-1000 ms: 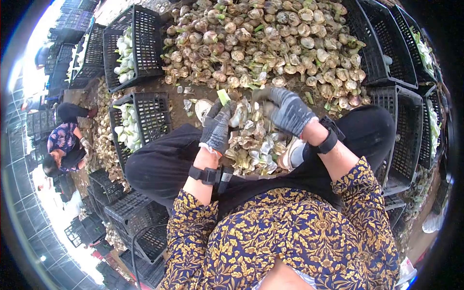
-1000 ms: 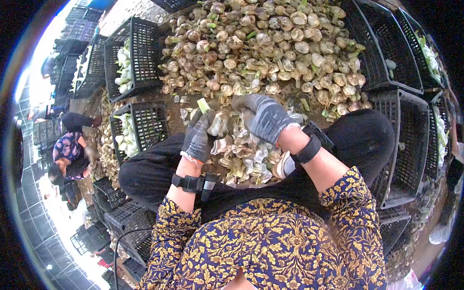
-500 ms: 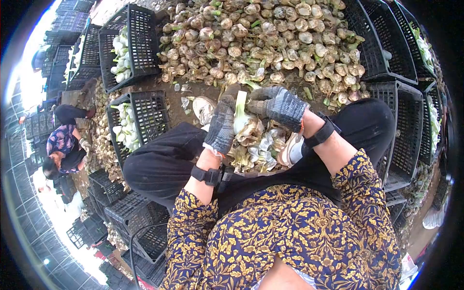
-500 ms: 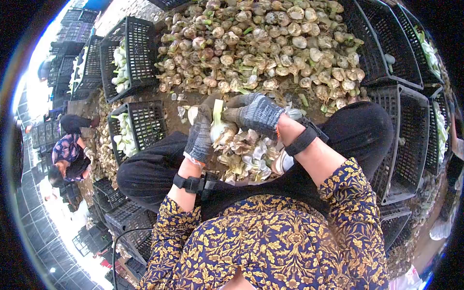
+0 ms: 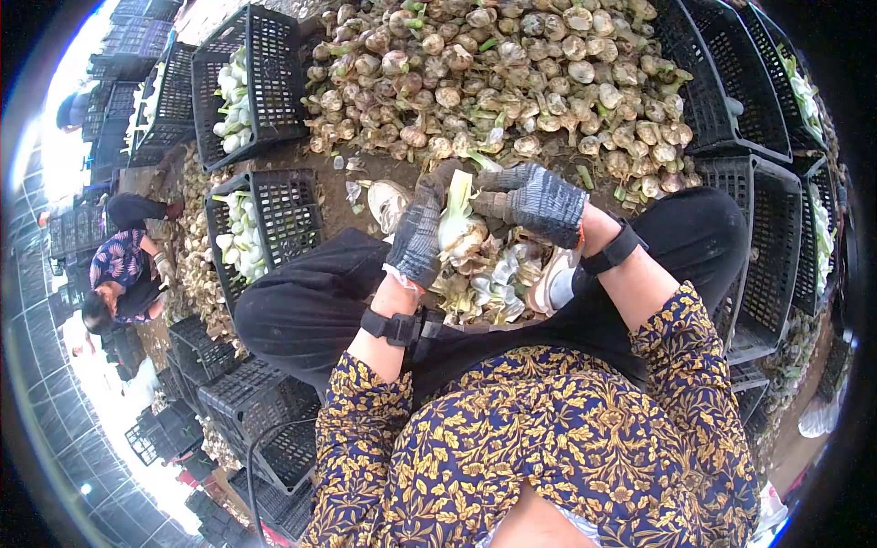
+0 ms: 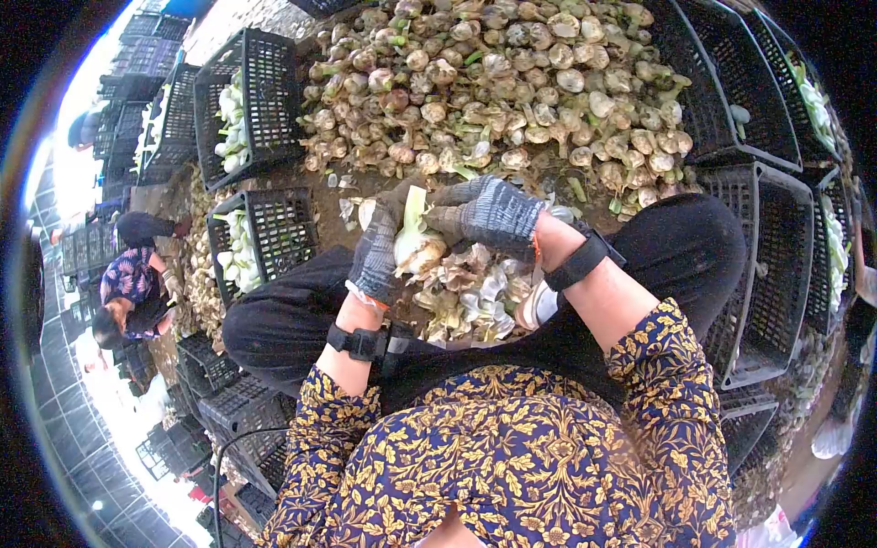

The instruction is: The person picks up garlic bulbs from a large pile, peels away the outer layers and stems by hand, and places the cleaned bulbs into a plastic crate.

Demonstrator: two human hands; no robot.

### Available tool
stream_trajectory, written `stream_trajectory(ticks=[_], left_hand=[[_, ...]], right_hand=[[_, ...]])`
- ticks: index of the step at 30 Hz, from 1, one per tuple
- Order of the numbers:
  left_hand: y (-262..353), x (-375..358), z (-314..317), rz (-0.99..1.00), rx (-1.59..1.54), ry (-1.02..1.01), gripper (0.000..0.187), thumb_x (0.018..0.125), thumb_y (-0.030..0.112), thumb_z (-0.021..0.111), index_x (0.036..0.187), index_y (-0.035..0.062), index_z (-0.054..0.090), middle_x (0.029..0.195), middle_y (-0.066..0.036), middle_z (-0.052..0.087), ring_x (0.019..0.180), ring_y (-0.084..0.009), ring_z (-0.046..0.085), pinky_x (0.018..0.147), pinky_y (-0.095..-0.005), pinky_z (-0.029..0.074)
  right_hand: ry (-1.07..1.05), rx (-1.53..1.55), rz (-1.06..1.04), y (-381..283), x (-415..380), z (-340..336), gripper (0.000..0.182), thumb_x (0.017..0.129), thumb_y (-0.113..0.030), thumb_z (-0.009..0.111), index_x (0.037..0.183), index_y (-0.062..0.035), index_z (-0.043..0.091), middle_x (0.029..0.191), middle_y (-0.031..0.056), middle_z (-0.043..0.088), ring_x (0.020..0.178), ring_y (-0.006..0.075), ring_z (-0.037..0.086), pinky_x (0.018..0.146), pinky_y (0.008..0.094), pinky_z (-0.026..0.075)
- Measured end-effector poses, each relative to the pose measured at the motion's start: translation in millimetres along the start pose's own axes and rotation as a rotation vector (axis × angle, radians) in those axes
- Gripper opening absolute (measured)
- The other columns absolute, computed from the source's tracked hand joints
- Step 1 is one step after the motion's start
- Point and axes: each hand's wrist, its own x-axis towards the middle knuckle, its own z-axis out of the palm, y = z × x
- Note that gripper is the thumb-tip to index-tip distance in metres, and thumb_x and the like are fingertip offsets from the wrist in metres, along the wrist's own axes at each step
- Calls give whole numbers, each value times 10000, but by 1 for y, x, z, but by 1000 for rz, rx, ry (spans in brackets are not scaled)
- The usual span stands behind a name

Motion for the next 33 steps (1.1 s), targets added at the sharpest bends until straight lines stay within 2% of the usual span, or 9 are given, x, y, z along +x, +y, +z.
stream_trajectory(ticks=[5, 12, 14, 17, 21, 23, 26, 30, 33], left_hand=[[-32, 18, -29, 242, 590, -39, 365, 929, 231, 312, 1202, 14, 420, 1195, -100, 465, 1087, -191, 445, 938, -309, 339], [-9, -4, 3, 303, 683, -10, 402, 837, 192, 540, 1173, 0, 434, 1105, -124, 500, 1024, -190, 475, 875, -295, 389], [-1, -9, 3, 21, 443, -50, 531, 801, 245, 605, 1222, -3, 397, 1136, -112, 504, 1031, -163, 467, 885, -285, 374], [-11, -6, 1, 17, 211, -59, 432, 821, 174, 569, 1197, 16, 426, 1095, -102, 527, 1012, -163, 492, 830, -300, 424], [-14, -10, 2, -127, -320, -85, 391, 838, 106, 532, 1206, 49, 413, 1096, -85, 520, 966, -167, 526, 758, -309, 477], [-23, -7, 1, -135, -393, -59, 430, 837, 101, 538, 1233, 48, 380, 1109, -79, 505, 964, -157, 519, 788, -294, 468], [-32, 0, -6, 115, 247, 20, 447, 836, 92, 539, 1247, 45, 367, 1125, -77, 498, 974, -145, 506, 813, -284, 450], [-16, -3, 0, 127, 299, -26, 492, 809, 67, 566, 1256, 48, 363, 1224, -71, 426, 1079, -155, 434, 908, -263, 374], [-19, -8, 5, 92, 131, -95, 552, 811, 86, 568, 1294, 57, 301, 1261, -74, 383, 1100, -160, 415, 917, -264, 366]], right_hand=[[167, -324, -87, 6, 5, 0, 295, 776, -201, 590, 967, 24, 592, 803, 76, 624, 661, 95, 565, 598, 251, 463], [326, -318, -23, 17, 12, -3, 342, 758, -249, 526, 984, -2, 590, 776, 144, 630, 670, 188, 597, 624, 297, 469], [334, -333, -68, 25, 15, -2, 286, 762, -229, 530, 909, 5, 603, 720, 122, 622, 626, 172, 583, 573, 293, 461], [241, 376, 175, 27, 15, -1, 210, 769, -221, 539, 764, -17, 585, 635, 62, 571, 559, 114, 536, 480, 250, 412], [254, 326, 190, 17, 13, -2, 244, 772, -226, 550, 869, -8, 599, 728, 106, 613, 644, 166, 582, 562, 280, 456], [369, -409, -153, 10, 8, 0, 331, 780, -254, 554, 994, -2, 579, 861, 158, 626, 776, 236, 609, 687, 314, 473], [303, -505, -272, 10, 10, -4, 385, 780, -279, 545, 1037, 7, 563, 948, 199, 604, 870, 280, 598, 781, 330, 452], [305, -389, -90, 4, 7, -4, 388, 764, -295, 547, 1006, 5, 580, 948, 207, 595, 883, 291, 590, 766, 328, 457], [419, -553, -262, 16, 8, -1, 347, 757, -293, 546, 970, -23, 600, 887, 197, 601, 836, 314, 585, 722, 357, 463]])
